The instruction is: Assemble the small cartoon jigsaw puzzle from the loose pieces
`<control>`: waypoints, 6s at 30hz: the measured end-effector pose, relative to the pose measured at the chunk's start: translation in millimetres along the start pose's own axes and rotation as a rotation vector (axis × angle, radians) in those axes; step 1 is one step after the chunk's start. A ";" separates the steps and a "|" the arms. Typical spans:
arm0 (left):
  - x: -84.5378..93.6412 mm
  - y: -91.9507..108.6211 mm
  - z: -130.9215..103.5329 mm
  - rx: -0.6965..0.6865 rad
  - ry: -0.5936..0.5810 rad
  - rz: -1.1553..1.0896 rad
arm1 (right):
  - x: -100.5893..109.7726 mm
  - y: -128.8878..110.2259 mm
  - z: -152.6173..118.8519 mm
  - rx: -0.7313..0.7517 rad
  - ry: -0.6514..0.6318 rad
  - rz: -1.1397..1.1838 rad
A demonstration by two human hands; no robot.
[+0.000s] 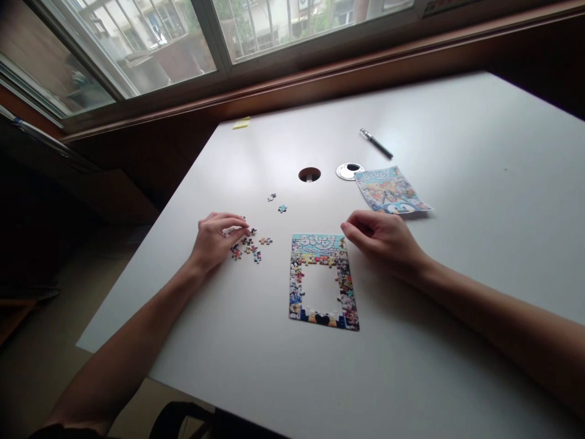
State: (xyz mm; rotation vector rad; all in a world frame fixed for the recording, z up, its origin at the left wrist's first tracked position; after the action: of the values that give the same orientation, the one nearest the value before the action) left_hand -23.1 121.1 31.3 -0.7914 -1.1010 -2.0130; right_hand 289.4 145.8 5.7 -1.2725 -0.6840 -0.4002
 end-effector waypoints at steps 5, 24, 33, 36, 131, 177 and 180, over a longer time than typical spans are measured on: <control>19.9 -6.9 7.1 -0.081 -0.103 0.045 | 1.0 -2.2 -0.9 0.001 -0.009 -0.004; -3.7 30.8 -13.8 -0.350 -0.603 -0.038 | 3.0 -0.6 -2.3 0.006 0.001 -0.021; 7.8 23.3 -6.4 -0.337 -0.450 0.031 | 3.0 -2.5 -1.4 -0.007 0.003 0.010; 4.7 26.4 -8.6 -0.363 -0.477 0.019 | 3.8 -3.6 -1.5 -0.001 0.011 0.013; 29.3 -15.6 6.0 -0.194 -0.183 0.256 | 1.7 4.6 -1.5 -0.015 -0.017 -0.011; -7.5 46.9 -10.8 -0.292 -0.387 -0.266 | -0.3 -5.6 -1.5 0.030 -0.026 0.017; -5.8 45.1 -10.2 -0.130 -0.264 -0.547 | -0.7 -5.9 -1.1 0.029 -0.021 0.016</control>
State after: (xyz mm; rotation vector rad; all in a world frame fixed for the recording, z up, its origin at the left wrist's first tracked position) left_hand 14.6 96.0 42.3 -0.9134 -1.4701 -2.5035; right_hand 285.4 143.1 9.4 -1.2558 -0.6948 -0.3633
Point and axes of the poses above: each hand's wrist, its own z-axis towards the middle knuckle, its own x-axis out of the back of the hand, y = z × x, the point moved 10 cm from there along z, towards the middle knuckle, and after that the axes turned 6 degrees about -x, right-handed, at the moved point
